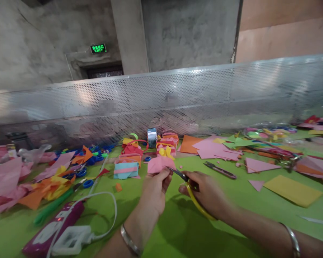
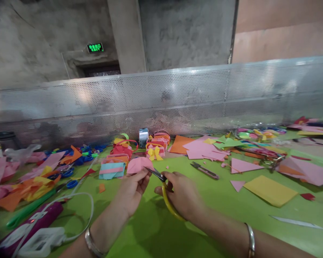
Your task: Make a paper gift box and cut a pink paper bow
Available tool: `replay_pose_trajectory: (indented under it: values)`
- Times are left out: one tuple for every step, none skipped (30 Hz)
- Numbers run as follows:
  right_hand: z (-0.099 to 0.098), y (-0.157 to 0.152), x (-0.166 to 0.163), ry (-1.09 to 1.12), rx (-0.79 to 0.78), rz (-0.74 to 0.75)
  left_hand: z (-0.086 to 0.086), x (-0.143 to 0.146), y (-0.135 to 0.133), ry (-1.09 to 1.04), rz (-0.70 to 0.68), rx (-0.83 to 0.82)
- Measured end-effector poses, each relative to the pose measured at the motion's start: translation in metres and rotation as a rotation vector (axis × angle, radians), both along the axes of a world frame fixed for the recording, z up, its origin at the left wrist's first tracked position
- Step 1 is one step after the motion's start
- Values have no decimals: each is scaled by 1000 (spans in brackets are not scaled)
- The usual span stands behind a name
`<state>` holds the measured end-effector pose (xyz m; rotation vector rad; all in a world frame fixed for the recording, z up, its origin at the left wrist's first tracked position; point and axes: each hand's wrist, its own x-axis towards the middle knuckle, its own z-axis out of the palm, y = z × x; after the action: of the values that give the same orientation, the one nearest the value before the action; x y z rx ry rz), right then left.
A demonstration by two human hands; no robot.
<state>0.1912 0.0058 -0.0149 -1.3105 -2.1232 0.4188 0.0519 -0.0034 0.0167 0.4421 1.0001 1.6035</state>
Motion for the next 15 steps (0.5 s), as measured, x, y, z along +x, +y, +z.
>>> replay_pose_trajectory:
  values:
    - [0,0,0,-2,1,0,0,0,0,-3,1,0]
    - [0,0,0,-2,2,2,0,0,0,-6,2,-1]
    - [0,-1,0,-1,3,6,0,0,0,-8,5,-2]
    - [0,-1,0,2,5,11,0,1,0,-9,5,-1]
    - [0,-1,0,7,5,17,-1,1,0,-11,5,1]
    - [-1,-1,0,11,3,27,-1,1,0,-13,4,1]
    - [-1,-1,0,15,2,36,-1,1,1,-15,1,2]
    - [-2,-1,0,17,2,44,-2,1,1,-17,-2,3]
    - [-2,-1,1,16,0,49,-2,1,1,-20,-8,3]
    - [-3,-1,1,14,-2,53,-3,0,1,-20,-12,2]
    - [-2,-1,1,12,-5,55,-3,0,2,-20,-19,1]
    - [-2,-1,1,9,-7,55,-4,0,2,-19,-25,0]
    - [-2,-1,1,6,-10,54,-4,0,2,-17,-29,0]
    - [-1,-1,1,1,-13,54,-4,0,1,-17,-31,-1]
    - [0,-2,2,-5,-14,52,-4,0,1,-17,-31,-2]
